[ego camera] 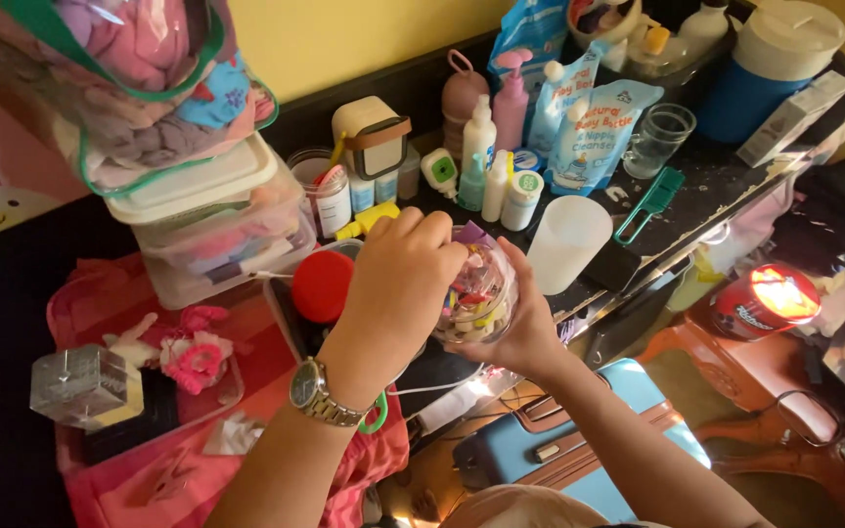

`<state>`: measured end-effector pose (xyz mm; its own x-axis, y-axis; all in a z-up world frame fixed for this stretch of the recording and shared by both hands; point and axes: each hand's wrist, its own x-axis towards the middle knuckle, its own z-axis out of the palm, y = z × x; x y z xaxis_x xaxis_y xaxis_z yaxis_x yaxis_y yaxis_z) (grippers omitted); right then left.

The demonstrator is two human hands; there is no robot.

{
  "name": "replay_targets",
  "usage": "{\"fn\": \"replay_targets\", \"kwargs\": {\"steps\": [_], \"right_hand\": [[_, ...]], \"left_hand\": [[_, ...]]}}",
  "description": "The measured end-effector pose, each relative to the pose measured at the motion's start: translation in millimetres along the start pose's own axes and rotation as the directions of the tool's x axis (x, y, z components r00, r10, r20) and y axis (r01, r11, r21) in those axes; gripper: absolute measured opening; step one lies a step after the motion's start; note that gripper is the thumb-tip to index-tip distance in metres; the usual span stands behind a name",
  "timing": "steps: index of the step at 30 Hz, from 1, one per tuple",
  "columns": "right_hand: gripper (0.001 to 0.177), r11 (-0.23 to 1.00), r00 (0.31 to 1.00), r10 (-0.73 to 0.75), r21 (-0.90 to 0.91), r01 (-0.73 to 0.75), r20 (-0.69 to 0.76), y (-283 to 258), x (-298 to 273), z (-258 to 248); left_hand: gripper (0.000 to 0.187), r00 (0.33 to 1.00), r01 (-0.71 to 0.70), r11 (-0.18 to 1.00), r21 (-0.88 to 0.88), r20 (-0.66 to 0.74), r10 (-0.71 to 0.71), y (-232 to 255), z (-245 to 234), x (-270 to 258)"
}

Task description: Cleaning and organizing various objects on a desk or table surface.

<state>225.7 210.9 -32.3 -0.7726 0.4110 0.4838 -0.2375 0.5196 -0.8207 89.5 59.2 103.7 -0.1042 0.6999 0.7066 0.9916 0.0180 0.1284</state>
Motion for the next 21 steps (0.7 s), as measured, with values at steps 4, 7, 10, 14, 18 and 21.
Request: {"fn": "replay_targets", "kwargs": {"steps": [4,7,10,14,18,21], "right_hand": [[0.136,0.998,0.999,-0.040,0.044,0.040,-0.004,4,0,-1],[0.136,0.997,0.999,-0.043,0.064,0.044,-0.014,5,1,-1],[0.136,0.999,0.999,-0.021,0.025,0.022,-0.028,2,3,-1],[0.137,0.999,0.999,0.033,0.036,-0.032,-0.026,-1,4,1],[0.136,1.000,1.000,0.005,0.001,-0.005,-0.020,4,7,1],[0.135,0.997,1.000,0.007,0.073,-0.006,-0.016,5,8,2]], "left_hand": [[0.007,0.996,-0.023,1.000,0.002,0.090,0.023,-5,7,3],[0.007,0.995,-0.004,1.000,-0.008,0.101,0.005,-8,-5,9],[0.013,0.997,0.045,0.999,-0.010,0.061,-0.044,-26,-19,8],[0.033,0.955,0.273,0.951,0.142,0.078,-0.286,-81,-3,-22],[0.064,0.662,0.515,0.742,0.429,0.350,-0.663,-104,35,-52],[0.072,0.541,0.655,0.642,0.398,0.345,-0.767,-98,51,-62]]}}
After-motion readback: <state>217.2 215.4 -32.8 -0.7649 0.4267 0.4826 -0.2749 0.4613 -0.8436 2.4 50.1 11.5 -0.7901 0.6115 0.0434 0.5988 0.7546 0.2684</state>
